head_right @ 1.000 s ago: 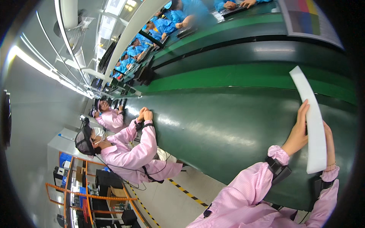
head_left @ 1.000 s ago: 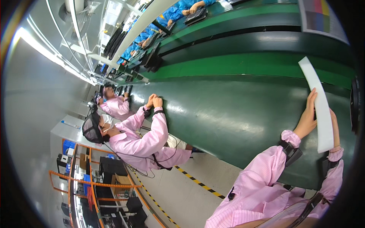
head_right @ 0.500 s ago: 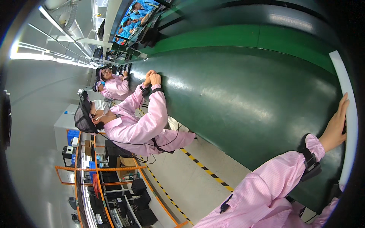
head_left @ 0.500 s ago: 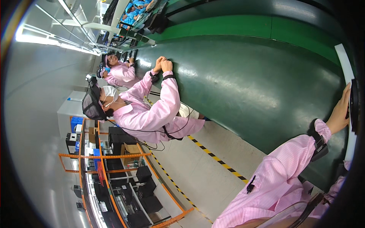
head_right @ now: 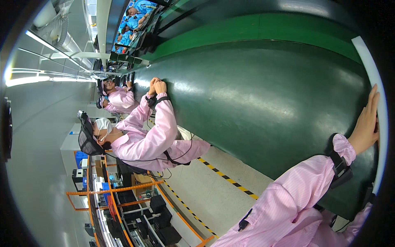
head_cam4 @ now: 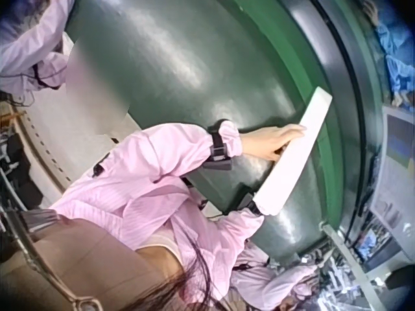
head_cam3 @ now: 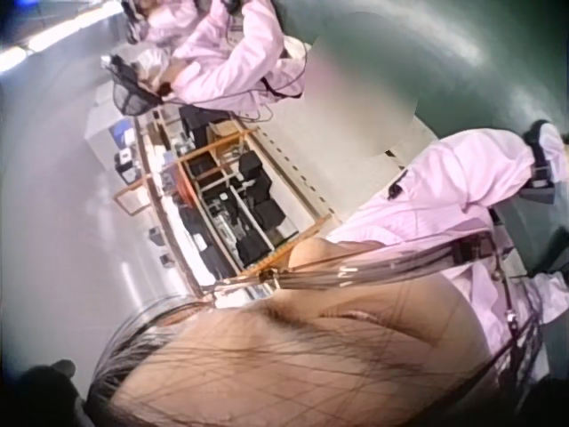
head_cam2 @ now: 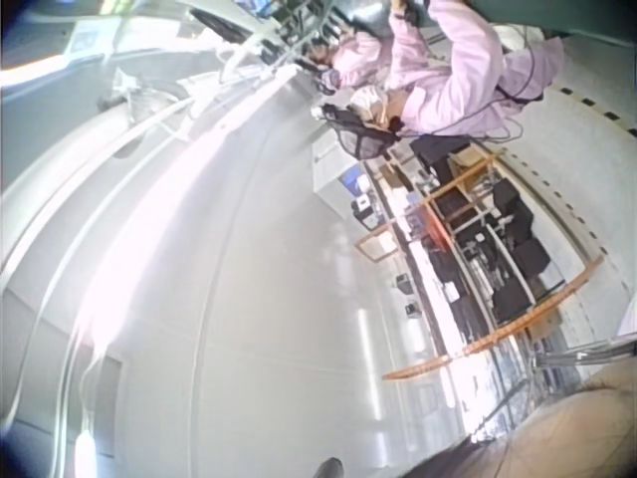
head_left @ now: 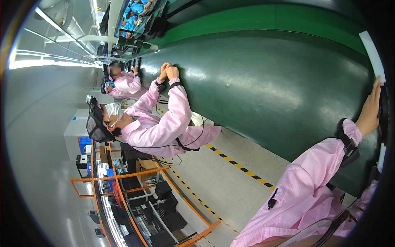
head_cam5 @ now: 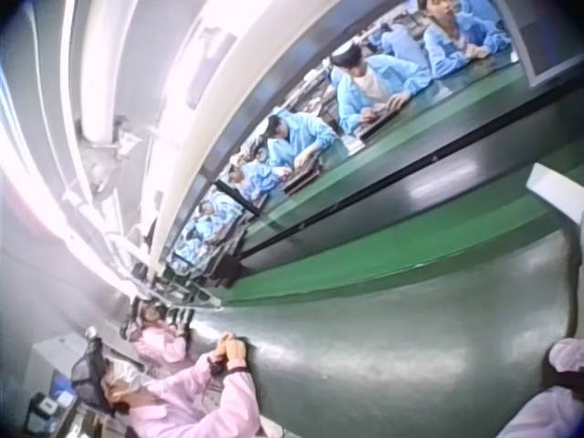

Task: The worker is testing electronic tablets on an assembly line, checking screen colors and functional data.

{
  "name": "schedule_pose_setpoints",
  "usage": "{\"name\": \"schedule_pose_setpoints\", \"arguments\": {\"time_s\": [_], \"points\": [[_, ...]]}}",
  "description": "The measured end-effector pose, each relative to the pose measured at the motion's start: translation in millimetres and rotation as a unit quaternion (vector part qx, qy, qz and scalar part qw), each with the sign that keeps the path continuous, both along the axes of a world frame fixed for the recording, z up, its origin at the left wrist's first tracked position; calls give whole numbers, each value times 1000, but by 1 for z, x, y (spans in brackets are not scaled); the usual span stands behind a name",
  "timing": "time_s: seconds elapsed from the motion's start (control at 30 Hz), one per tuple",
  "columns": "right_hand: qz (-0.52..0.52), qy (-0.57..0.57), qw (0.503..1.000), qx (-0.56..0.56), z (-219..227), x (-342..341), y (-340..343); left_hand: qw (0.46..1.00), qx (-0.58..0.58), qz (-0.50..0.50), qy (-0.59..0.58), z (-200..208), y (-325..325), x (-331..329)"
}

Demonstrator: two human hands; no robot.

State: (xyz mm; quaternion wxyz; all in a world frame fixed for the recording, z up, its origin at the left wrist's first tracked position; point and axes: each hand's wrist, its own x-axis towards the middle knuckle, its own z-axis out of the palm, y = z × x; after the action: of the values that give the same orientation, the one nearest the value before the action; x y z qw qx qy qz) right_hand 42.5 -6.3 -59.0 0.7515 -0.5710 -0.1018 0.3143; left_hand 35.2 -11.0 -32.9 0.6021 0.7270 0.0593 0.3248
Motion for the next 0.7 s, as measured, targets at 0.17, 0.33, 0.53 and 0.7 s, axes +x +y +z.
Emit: {"name": "schedule_pose_setpoints", "arguments": {"time_s": [0.17,0.33,0.53,0.7], "points": [[-1,4,1000,5,1,-4,2,999,-26,-8,17,5,4,-4],[-3,7,1000,11,3,-7,2,999,-29,-36,3,8,4,-6],[-9,10,1000,17,7,-5,3,999,-28,-26,27,17,9,-10],[-14,15,999,28,13,-11,0,998,-37,-47,32,25,12,-14]]}}
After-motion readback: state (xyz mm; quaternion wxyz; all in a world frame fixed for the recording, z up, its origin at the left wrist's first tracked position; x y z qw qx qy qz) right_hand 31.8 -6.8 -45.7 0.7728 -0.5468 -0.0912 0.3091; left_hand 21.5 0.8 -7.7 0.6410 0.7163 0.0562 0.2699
